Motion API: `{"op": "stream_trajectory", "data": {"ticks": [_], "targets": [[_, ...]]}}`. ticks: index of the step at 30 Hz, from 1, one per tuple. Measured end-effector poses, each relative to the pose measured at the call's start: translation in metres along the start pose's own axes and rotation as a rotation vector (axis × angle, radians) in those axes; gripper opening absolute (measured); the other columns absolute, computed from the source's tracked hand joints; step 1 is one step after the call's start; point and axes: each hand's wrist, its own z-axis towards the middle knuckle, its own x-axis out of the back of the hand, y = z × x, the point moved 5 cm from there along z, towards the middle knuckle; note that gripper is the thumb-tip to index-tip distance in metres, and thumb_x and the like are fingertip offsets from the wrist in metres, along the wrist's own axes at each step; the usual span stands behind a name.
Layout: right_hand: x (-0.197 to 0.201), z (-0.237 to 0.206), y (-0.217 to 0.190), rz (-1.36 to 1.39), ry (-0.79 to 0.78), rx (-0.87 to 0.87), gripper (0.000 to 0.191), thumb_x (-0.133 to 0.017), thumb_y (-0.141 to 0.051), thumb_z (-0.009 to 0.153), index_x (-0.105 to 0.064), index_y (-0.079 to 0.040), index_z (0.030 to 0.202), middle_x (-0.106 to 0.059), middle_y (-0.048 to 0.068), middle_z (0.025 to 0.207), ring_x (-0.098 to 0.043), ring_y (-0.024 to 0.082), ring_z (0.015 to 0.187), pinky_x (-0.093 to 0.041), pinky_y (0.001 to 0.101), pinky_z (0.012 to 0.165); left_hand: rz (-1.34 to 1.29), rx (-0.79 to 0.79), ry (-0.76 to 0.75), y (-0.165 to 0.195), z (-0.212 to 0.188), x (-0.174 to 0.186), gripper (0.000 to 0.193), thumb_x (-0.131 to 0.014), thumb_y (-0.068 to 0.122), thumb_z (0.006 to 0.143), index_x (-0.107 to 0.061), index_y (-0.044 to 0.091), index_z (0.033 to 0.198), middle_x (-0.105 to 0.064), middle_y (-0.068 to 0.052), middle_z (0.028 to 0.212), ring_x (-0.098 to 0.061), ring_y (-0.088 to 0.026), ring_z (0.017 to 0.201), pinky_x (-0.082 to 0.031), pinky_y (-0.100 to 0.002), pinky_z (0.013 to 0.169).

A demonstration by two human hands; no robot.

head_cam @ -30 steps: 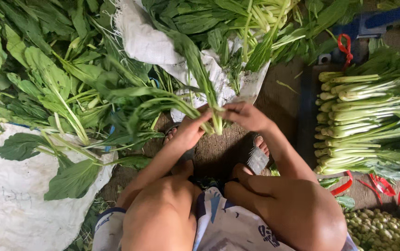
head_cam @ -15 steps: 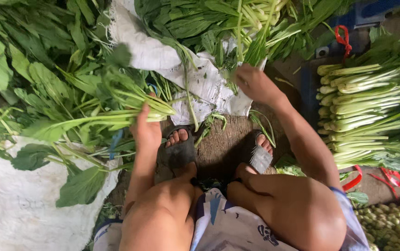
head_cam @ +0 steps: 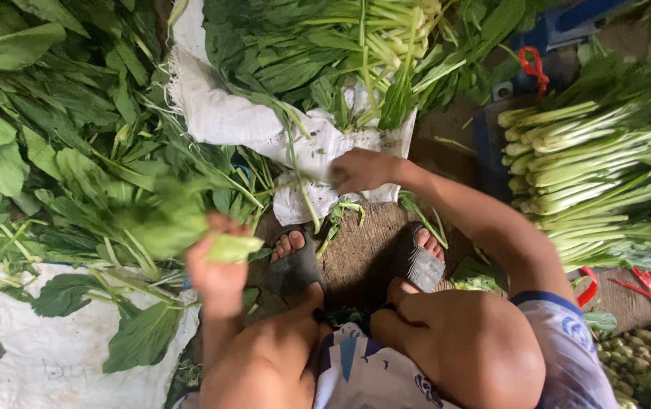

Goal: The person sits on the floor and gathers loose leafy green vegetables into bunches, aligning the stems by hand. They secure each bunch with a red rubber band and place the finished bunches into stacked crates beside them.

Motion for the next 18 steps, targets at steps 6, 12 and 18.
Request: {"op": "stream_trajectory", "data": {"ticks": [6, 12, 18], "targets": [[0.137, -0.031, -0.044, -0.236, 0.619, 0.471, 0.042, -0.073, -0.017, 0.096, -0.062, -0.005, 0.135, -0.067, 0.017, 0.13, -0.064, 0.035, 0.121, -0.052, 0.0456, 0.104, -0.035, -0.207, -0.118, 0.03, 0.002, -0.024, 0.027, -0.065, 0.016, 0.096, -0.057, 0.008, 0.121, -0.063, -0.006, 0.101, -0.062, -0.02, 0.09, -0.054, -0.044, 0.089], [0.25, -0.056, 0.034, -0.337, 0.767, -0.12, 0.031, -0.066, -0.032, 0.104, -0.077, -0.003, 0.104, -0.074, 0.013, 0.088, -0.071, 0.027, 0.079, -0.057, 0.0447, 0.077, -0.041, 0.33, 0.028, -0.086, 0.047, 0.018, 0.023, -0.061, 0.015, 0.105, -0.06, 0.003, 0.125, -0.065, -0.014, 0.095, -0.064, -0.027, 0.087, -0.05, -0.039, 0.074], [0.205, -0.014, 0.065, -0.273, 0.692, -0.504, 0.055, -0.065, -0.06, 0.098, -0.076, -0.006, 0.09, -0.068, 0.013, 0.066, -0.067, 0.02, 0.06, -0.057, 0.0393, 0.059, -0.175, 0.439, 0.164, -0.12, 0.044, 0.017, 0.02, -0.06, 0.013, 0.096, -0.057, 0.01, 0.116, -0.061, -0.011, 0.095, -0.063, -0.026, 0.091, -0.057, -0.05, 0.089]]}}
